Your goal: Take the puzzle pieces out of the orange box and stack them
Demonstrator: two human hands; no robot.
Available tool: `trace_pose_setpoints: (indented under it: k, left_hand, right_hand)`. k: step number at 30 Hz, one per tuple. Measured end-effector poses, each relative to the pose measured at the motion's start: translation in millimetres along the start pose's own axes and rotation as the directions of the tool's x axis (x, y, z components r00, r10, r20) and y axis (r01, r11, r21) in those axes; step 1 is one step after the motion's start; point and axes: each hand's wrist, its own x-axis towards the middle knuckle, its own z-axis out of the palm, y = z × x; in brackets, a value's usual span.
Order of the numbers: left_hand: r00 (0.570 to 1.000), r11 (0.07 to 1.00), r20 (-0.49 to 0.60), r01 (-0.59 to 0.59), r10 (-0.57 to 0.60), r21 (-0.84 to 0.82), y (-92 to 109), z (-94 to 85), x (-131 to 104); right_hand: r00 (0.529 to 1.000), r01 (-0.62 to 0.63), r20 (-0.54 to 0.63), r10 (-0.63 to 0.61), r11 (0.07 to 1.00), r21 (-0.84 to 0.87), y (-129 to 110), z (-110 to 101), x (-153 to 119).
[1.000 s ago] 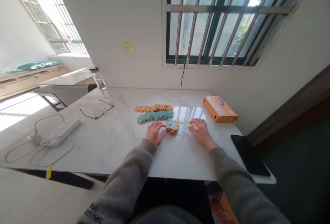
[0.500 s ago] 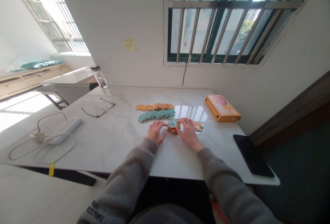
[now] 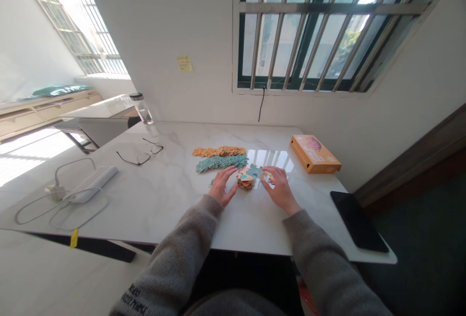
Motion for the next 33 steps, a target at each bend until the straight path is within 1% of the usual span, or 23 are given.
trace_pose_setpoints:
  k: [1,3,4,6,10,14,17,19,20,22,24,25,28,31,33]
  left_hand:
    - [1.0,1.0,-0.002,0.008,-0.008,0.013,-1.1,0.8,-0.5]
    - [1.0,0.999,0.012,0.018,-0.019,0.042,-3.1,2.3,-1.5]
    - [1.0,0.998,0.017,0.022,-0.023,0.054,-3.8,2.9,-1.9]
    - [0.999,0.997,0.018,0.028,-0.029,0.069,-4.3,3.5,-2.4]
    - [0.999,0.995,0.01,0.044,-0.045,0.087,-3.7,2.9,-2.4]
    - [0.998,0.99,0.015,0.063,-0.066,0.123,-4.7,2.2,-2.3]
    - [0.991,0.973,-0.002,0.13,-0.132,0.189,-6.4,1.8,-1.7]
    - [0.986,0.963,-0.02,0.168,-0.167,0.209,-7.1,1.8,-1.0]
    - [0.985,0.963,-0.023,0.174,-0.173,0.208,-7.3,2.0,-0.7]
    - [0.985,0.966,-0.021,0.171,-0.171,0.196,-7.5,2.7,-0.2]
    - [0.987,0.97,-0.007,0.161,-0.163,0.184,-7.4,3.4,-0.1]
    - [0.987,0.971,-0.001,0.157,-0.16,0.178,-7.3,3.6,-0.2]
    - [0.988,0.976,0.009,0.148,-0.152,0.162,-6.5,3.2,-0.1]
    - [0.99,0.98,0.027,0.13,-0.136,0.148,-4.5,2.2,0.1]
    - [0.991,0.982,0.035,0.122,-0.128,0.141,-2.8,1.8,0.3]
  right_hand:
    - [0.998,-0.051,-0.029,0.049,0.998,-0.037,10.0,-4.6,0.5]
    - [0.99,-0.134,-0.05,0.129,0.984,-0.116,30.2,-14.8,-0.7]
    - [0.986,-0.167,-0.046,0.161,0.974,-0.151,39.2,-19.8,-2.6]
    - [0.977,-0.206,0.008,0.213,0.952,-0.228,53.1,-27.7,-8.2]
    - [0.947,-0.256,0.097,0.307,0.899,-0.355,65.0,-31.8,-21.1]
    - [0.933,-0.273,0.107,0.343,0.872,-0.407,66.6,-26.0,-28.1]
    - [0.95,-0.261,0.052,0.309,0.872,-0.413,58.9,-20.6,-27.1]
    - [0.972,-0.208,0.031,0.235,0.909,-0.362,46.1,-15.5,-22.2]
    - [0.982,-0.162,0.038,0.183,0.935,-0.314,37.5,-12.0,-18.4]
    - [0.994,-0.03,0.102,0.051,0.981,-0.189,18.1,-2.9,-8.9]
    - [0.99,0.053,0.134,-0.04,0.994,-0.096,-0.3,8.1,0.7]
    - [0.987,0.075,0.146,-0.064,0.995,-0.067,-7.5,13.8,4.8]
    - [0.978,0.091,0.193,-0.083,0.995,-0.038,-17.9,28.0,11.9]
    - [0.969,0.094,0.23,-0.088,0.995,-0.017,-15.1,34.9,12.5]
    - [0.97,0.089,0.225,-0.09,0.996,0.015,-12.1,35.3,11.6]
